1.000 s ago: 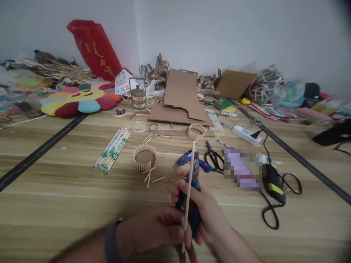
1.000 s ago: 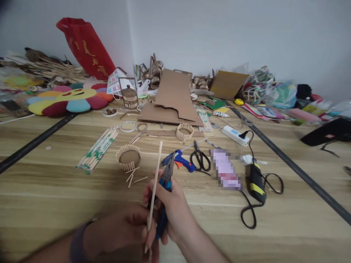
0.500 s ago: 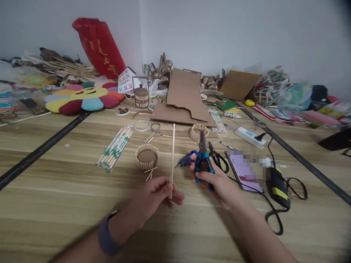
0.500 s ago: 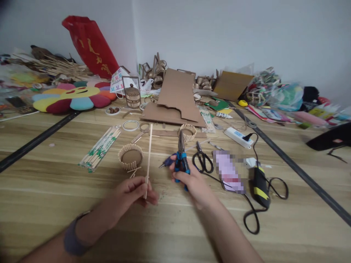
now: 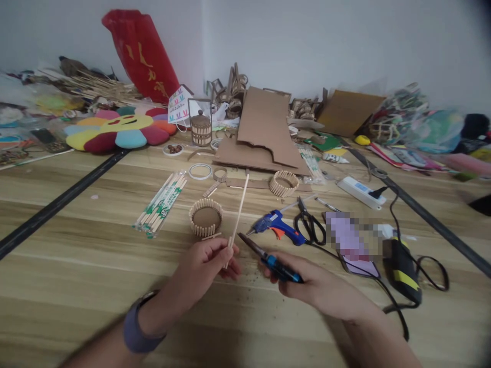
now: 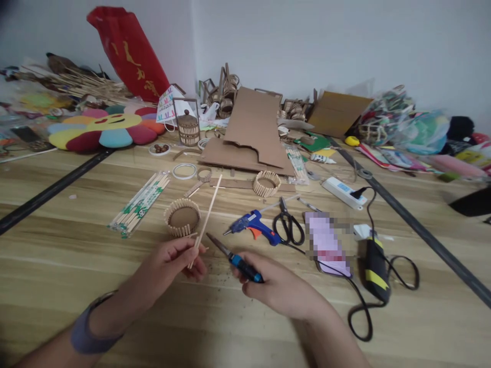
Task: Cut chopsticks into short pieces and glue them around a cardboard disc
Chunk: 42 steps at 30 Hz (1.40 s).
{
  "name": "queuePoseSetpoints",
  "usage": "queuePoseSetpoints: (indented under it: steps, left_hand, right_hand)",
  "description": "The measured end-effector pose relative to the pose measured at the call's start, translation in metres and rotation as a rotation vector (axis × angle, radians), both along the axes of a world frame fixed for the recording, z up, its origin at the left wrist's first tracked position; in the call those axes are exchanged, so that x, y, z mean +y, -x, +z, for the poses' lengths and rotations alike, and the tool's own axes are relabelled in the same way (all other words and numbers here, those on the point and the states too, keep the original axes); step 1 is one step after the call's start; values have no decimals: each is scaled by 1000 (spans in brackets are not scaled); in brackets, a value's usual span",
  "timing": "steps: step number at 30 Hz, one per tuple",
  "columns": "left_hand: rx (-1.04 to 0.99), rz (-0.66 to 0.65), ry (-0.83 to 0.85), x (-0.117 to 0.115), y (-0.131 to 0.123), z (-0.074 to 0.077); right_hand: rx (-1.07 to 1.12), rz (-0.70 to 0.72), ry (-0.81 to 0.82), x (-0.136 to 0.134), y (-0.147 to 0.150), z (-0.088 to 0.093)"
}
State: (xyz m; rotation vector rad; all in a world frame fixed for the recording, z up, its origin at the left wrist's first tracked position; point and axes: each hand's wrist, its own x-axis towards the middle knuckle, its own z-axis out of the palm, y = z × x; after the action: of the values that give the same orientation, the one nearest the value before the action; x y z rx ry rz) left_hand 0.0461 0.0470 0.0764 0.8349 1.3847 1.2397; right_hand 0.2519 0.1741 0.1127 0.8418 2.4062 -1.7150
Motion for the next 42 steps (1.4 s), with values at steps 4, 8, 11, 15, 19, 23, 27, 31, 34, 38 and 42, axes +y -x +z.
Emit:
queuePoseSetpoints:
  steps: [4,8,11,15,19,23,27,31,34,38,42]
  left_hand:
    - [56,-85,8,-1,-4,1]
    - [71,-164,15,-2,-7,3]
    - [56,-216,14,-3,-9,4]
    - [42,-243,11,-5,-10,3]
    - [33,-249,7,-6,-10,3]
    - [45,-250,1,-6,-9,3]
    - [55,-254,-5,-7,-8,2]
    - [56,-258,-1,-8,-7,1]
    - [57,-255,5,-8,-8,2]
    - [72,-255,-2,-7,-8,3]
    - [93,-246,3,-6,-7,2]
  right_hand:
    - [-20,35,14,-4,1,-2]
    - [-3,55,54,-8,4,-4]
    - [2,61,52,-11,6,-5]
    - [-4,41,46,-13,7,-5]
    - [4,37,55,-14,6,-5]
    - [29,39,37,-16,5,-6]
    - [52,52,9,-16,5,-7]
    - [51,49,2,-17,6,-6]
    - [49,52,-5,-17,6,-6]
    - [45,26,-62,-18,8,-11]
    - [68,-8,-155,-23,13,-17]
